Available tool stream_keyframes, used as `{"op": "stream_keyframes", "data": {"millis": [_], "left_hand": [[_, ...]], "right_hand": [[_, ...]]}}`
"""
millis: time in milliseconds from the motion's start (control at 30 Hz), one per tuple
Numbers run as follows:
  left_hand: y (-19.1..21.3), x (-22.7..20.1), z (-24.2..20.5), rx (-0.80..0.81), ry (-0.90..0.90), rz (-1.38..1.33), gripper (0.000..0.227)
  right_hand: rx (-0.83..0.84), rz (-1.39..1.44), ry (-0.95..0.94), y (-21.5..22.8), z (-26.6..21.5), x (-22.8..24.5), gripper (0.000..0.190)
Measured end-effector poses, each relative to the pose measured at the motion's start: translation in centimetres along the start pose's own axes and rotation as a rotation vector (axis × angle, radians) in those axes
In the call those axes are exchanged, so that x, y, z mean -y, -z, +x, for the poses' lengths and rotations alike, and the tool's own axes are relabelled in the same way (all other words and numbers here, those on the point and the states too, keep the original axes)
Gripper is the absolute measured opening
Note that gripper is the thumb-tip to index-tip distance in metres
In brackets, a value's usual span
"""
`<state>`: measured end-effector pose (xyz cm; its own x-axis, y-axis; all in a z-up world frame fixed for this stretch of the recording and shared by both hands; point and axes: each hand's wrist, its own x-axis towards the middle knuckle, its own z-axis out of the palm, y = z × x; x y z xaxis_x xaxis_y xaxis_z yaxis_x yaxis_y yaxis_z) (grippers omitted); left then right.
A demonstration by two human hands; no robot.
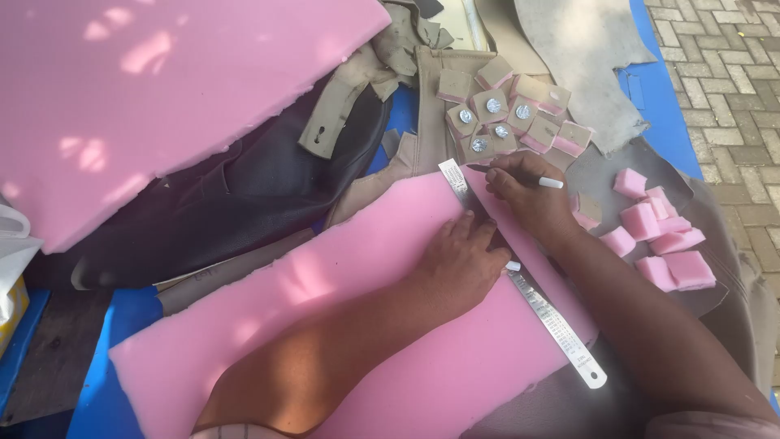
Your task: Marking parallel lines on a foam sheet with a ruler and marker, then cutting it with scissors
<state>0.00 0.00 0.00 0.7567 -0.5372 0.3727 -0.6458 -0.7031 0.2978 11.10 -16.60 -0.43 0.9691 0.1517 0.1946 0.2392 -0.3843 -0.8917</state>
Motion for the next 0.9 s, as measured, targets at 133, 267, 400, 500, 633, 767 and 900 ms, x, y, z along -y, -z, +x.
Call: {"op": "stream_keyframes", "data": {"millis": [133,267,400,500,633,767,900], "left_hand": [[0.1,0.0,0.1,0.017,-0.001,0.011,0.015],[0.5,-0.1,0.1,0.028,0.001,0.020,0.015],[0.8,-0.1,0.1,0.040,-0.011,0.035,0.016],[-0.2,0.0,0.1,0.046,0.004,0.025,0.016],[0.1,0.0,0.1,0.064,0.010,0.009,0.017],[0.6,-0.1,0.1,0.062,0.006,0.004,0.017],[-1.3,0.2,0.2,0.048,0.035,0.004,0.016]], "right_hand": [[0.034,-0.069,0.013,0.2,0.4,-0.4,0.017],[0.069,-0.109,0.006,-0.2,0.7,-0.7,0.016],[0.092,-0.107,0.018,-0.3,0.4,0.4,0.017],[0.103,-0.134,0.010,-0.3,0.3,0.8,0.017],[0.124,-0.146,0.005,0.2,0.3,1.4,0.015],[0.139,-0.204,-0.031,1.3,-0.9,2.2,0.013],[0.178,-0.229,-0.106,3.1,-3.6,4.6,0.013]]}}
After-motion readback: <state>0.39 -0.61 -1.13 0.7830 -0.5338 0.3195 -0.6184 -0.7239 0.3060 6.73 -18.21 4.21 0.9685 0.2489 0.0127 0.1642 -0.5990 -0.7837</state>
